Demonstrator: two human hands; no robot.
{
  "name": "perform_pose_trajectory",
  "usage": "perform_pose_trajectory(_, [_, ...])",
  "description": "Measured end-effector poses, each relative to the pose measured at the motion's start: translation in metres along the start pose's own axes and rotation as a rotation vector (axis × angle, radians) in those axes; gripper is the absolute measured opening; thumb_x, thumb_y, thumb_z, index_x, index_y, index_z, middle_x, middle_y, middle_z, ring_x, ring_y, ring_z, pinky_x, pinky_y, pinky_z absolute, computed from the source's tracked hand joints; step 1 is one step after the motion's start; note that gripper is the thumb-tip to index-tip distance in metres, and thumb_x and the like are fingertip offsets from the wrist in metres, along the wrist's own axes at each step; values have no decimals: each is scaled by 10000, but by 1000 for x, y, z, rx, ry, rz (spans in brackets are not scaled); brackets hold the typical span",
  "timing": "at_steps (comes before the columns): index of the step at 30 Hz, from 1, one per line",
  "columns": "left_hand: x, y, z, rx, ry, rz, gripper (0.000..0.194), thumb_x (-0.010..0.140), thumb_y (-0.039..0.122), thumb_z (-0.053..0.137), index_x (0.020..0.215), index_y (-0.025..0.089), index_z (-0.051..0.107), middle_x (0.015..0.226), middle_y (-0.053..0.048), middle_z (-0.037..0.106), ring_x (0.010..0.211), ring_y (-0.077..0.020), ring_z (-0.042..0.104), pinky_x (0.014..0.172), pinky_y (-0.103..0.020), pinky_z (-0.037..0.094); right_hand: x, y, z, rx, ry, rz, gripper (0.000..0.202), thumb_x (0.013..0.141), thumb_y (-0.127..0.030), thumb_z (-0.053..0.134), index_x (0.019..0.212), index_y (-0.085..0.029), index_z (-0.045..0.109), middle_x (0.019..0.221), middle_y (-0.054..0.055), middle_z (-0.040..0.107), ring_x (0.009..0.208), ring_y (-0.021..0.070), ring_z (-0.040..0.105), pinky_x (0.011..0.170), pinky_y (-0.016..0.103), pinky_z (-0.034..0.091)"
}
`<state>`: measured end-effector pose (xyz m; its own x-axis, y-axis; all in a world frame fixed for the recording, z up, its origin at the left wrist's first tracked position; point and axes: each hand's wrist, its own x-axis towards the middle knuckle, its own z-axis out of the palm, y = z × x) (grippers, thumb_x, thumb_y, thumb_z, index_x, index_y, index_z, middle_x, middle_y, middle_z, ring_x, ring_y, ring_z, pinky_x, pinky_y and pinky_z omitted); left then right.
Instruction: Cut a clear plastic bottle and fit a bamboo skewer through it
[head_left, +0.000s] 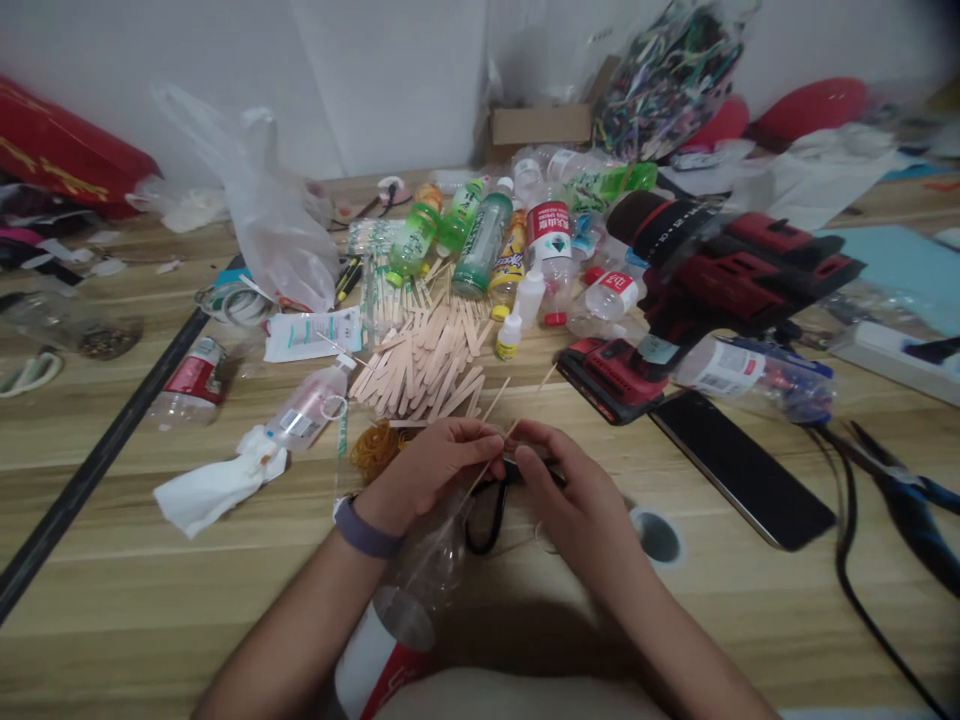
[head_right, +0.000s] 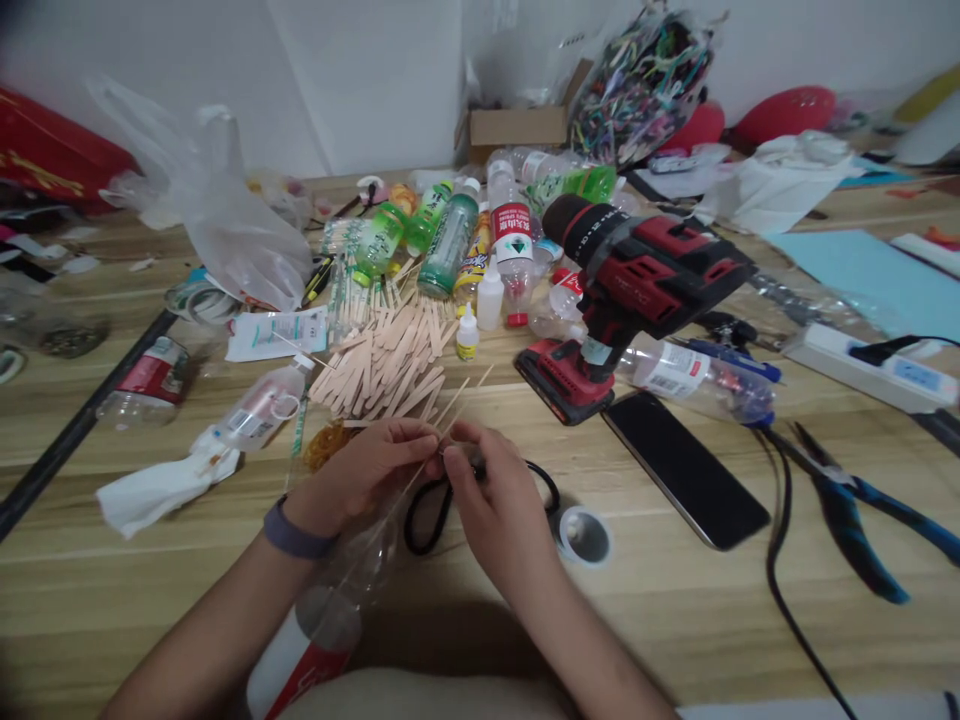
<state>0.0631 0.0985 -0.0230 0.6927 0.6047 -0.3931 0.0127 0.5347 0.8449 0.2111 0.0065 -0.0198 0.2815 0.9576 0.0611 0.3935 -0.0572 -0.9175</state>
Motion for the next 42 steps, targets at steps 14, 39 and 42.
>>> perform_pose_trajectory(14, [-6,15,11,616,26,123,314,883,405,547,691,177,646,657,13,619,629,-133,495,630,-261,372,10,6,1,332,4,214,420,772,-615,680,856,-207,625,769,36,619,667,171,561,599,296,462])
perform_pose_trajectory(39, [-5,7,11,870,463,185,260,836,212,533,1047,176,681,1053,-85,715,907,-218,647,852,-345,501,-2,8,4,515,-141,359,539,809,-729,640,840,-224,456,596,-55,599,387,94,525,358,175,378])
perform_pose_trajectory(42, [-15,15,13,1107,767,471,236,836,189,527,1035,188,655,1136,-124,673,1084,-273,586,1011,-426,433,-2,8,3,509,-138,351,510,836,-704,631,843,-223,462,586,-62,585,376,86,499,356,171,344])
